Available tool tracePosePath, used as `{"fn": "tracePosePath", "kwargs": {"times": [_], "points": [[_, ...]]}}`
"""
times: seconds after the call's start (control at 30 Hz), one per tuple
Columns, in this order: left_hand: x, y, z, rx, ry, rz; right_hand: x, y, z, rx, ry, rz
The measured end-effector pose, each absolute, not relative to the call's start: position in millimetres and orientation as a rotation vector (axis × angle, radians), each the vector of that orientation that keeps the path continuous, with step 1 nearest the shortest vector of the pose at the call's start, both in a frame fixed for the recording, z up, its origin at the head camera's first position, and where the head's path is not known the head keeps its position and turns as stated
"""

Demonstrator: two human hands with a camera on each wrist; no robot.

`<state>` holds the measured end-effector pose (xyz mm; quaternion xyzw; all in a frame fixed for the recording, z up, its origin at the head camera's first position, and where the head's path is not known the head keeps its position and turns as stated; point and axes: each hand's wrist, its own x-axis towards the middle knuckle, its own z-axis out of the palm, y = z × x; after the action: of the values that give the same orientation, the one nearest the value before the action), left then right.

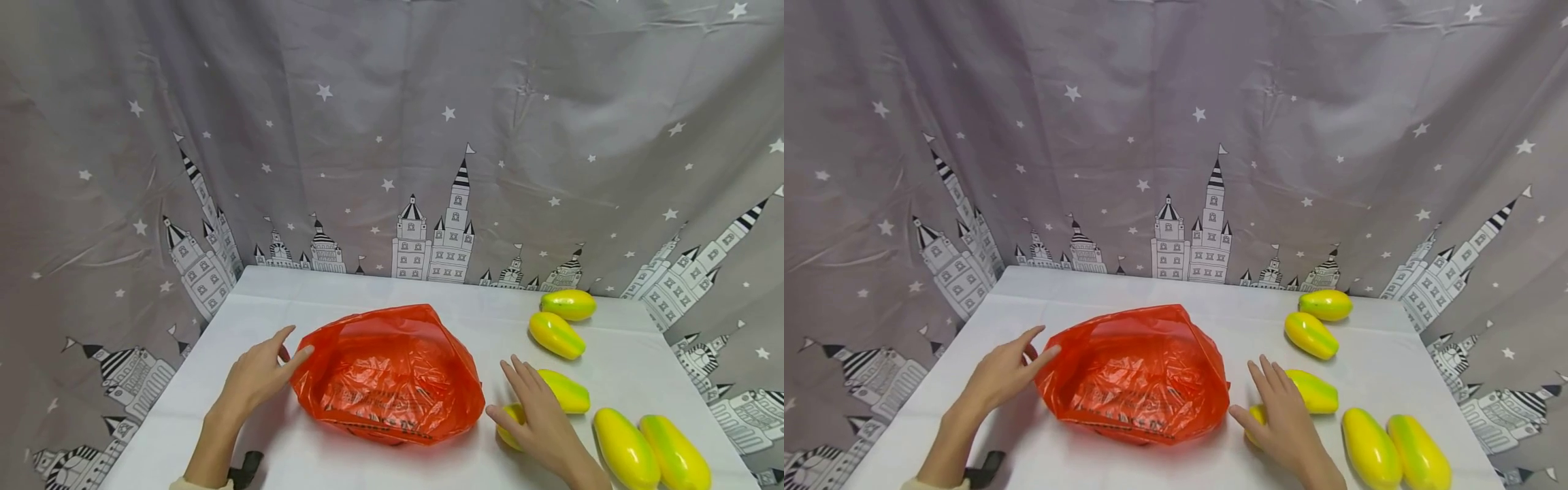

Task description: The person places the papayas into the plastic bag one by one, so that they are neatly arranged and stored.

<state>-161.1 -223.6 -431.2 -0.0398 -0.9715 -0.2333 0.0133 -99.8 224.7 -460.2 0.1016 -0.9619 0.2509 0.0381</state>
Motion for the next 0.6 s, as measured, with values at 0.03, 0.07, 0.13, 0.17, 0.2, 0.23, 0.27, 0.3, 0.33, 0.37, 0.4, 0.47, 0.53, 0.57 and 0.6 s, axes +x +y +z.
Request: {"fn": "tracePosePath", "kwargs": {"times": [0.03, 0.07, 0.13, 0.17, 0.2, 0.23, 0.27, 0.3, 0.33, 0.37, 0.4, 0.47, 0.53, 0.57, 0.6], "points": [[-161, -224, -431, -0.112, -3.042, -0.753, -98, 224, -460, 0.303, -2.963, 0.778], [-160, -223, -432, -0.104, -3.052, -0.782, -97, 225, -460, 0.291, -2.973, 0.782], [-159, -222, -433, -0.097, -3.050, -0.840, -94, 225, -460, 0.266, -2.994, 0.776], [-158, -222, -434, -0.097, -3.041, -0.863, -93, 226, -460, 0.248, -3.005, 0.773], [-158, -221, -434, -0.098, -3.030, -0.881, -92, 227, -459, 0.233, -3.013, 0.768], [-157, -220, -435, -0.098, -3.019, -0.897, -91, 228, -458, 0.218, -3.021, 0.762], [-157, -220, -436, -0.098, -3.009, -0.908, -89, 228, -457, 0.212, -3.021, 0.758], [-156, -219, -436, -0.098, -2.999, -0.916, -88, 229, -457, 0.204, -3.028, 0.757], [-155, -219, -436, -0.097, -2.989, -0.924, -87, 230, -456, 0.198, -3.032, 0.761], [-155, -219, -436, -0.098, -2.979, -0.933, -85, 231, -456, 0.183, -3.050, 0.763], [-155, -219, -436, -0.099, -2.970, -0.942, -83, 232, -455, 0.167, -3.071, 0.767], [-154, -218, -436, -0.110, -2.943, -0.964, -80, 233, -455, 0.123, -3.114, 0.799], [-153, -217, -436, -0.122, -2.917, -0.984, -77, 235, -456, 0.066, -3.167, 0.828], [-153, -217, -436, -0.128, -2.904, -0.994, -76, 235, -457, 0.040, -3.190, 0.844], [-153, -217, -436, -0.130, -2.893, -1.005, -75, 236, -459, 0.031, -3.199, 0.854]]}}
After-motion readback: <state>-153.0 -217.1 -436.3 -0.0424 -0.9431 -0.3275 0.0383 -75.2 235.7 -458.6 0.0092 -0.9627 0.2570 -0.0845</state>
